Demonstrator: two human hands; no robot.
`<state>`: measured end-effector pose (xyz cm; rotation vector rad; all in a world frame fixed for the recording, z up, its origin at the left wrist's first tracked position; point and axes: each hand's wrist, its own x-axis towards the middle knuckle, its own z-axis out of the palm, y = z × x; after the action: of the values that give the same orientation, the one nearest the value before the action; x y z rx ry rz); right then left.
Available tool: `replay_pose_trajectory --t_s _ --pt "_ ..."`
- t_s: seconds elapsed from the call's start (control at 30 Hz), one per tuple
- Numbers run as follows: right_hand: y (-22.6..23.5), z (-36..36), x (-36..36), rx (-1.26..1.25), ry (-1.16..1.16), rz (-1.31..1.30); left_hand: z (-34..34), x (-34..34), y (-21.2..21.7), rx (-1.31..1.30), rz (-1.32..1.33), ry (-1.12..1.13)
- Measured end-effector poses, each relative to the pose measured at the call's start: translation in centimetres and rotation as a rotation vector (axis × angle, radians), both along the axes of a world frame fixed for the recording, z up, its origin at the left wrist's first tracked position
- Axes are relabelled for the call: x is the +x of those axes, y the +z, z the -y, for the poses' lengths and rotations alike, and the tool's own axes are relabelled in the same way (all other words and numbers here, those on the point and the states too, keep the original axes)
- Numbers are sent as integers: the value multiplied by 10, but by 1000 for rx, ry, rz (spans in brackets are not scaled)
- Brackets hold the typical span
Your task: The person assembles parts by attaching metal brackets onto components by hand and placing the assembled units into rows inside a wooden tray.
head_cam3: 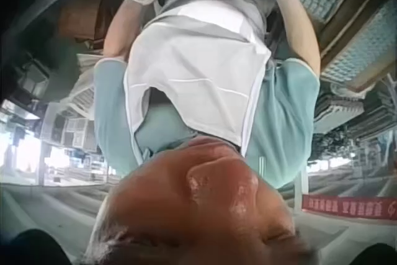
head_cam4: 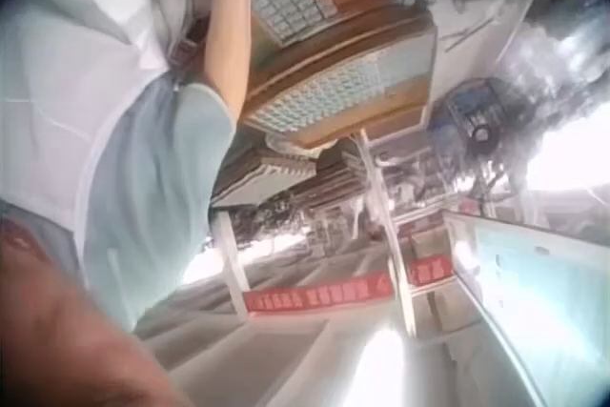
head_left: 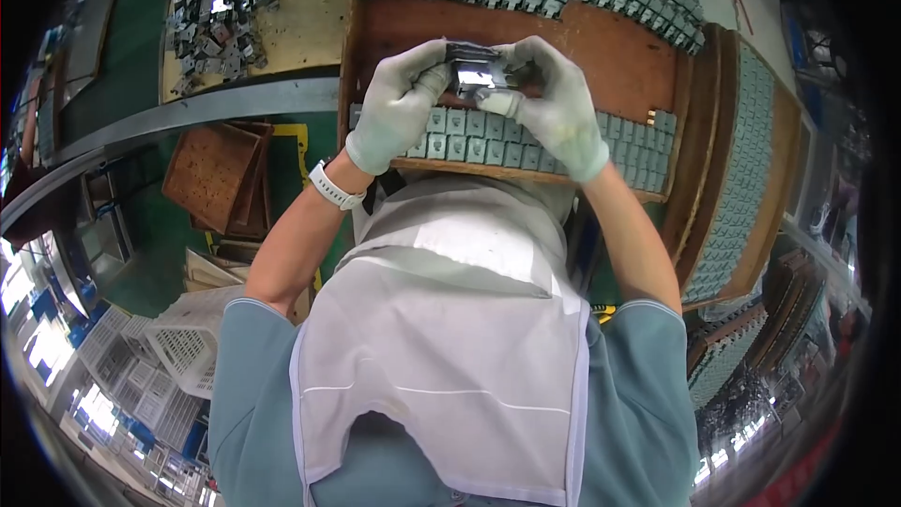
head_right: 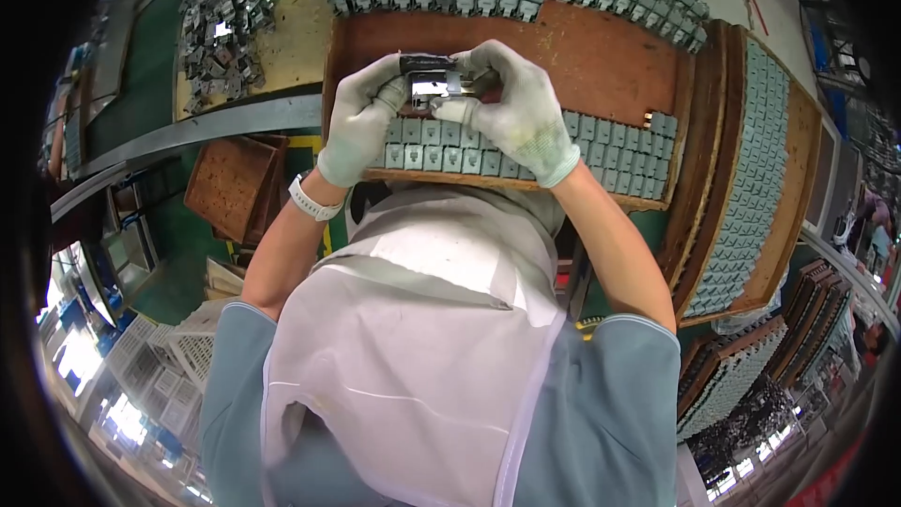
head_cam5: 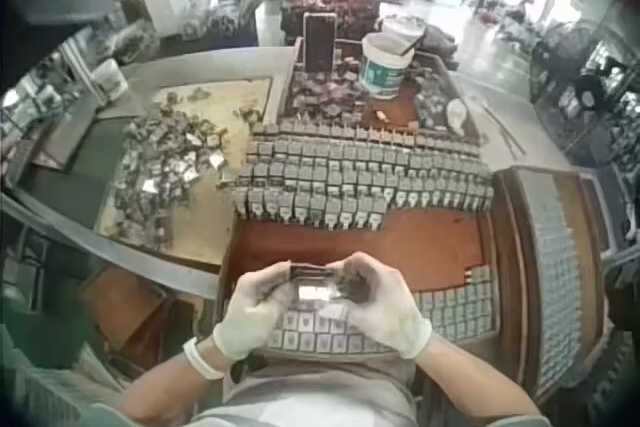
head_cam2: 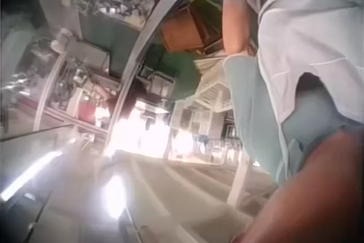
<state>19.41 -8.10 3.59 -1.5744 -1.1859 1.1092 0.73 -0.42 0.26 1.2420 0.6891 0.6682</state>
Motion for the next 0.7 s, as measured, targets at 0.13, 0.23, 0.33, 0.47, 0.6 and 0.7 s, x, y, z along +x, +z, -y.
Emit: replay_pose_trajectory --t_s 0.13,0.23,0.33,0.47,0.6,0.7 --pt "-8 2 0 -24 -100 -146 0 23 0 125 -19 139" --pt "-8 1 2 19 -184 -67 9 43 1 451 -177 72" --pt "1 -6 34 162 -307 449 1 42 3 444 -143 84" --pt "-41 -24 81 155 -289 1031 -18 25 15 306 -198 116" --pt "-53 -34 84 187 -272 1162 -29 20 20 666 -233 93" --pt "-28 -13 83 87 -231 997 -73 -14 -3 701 -247 498"
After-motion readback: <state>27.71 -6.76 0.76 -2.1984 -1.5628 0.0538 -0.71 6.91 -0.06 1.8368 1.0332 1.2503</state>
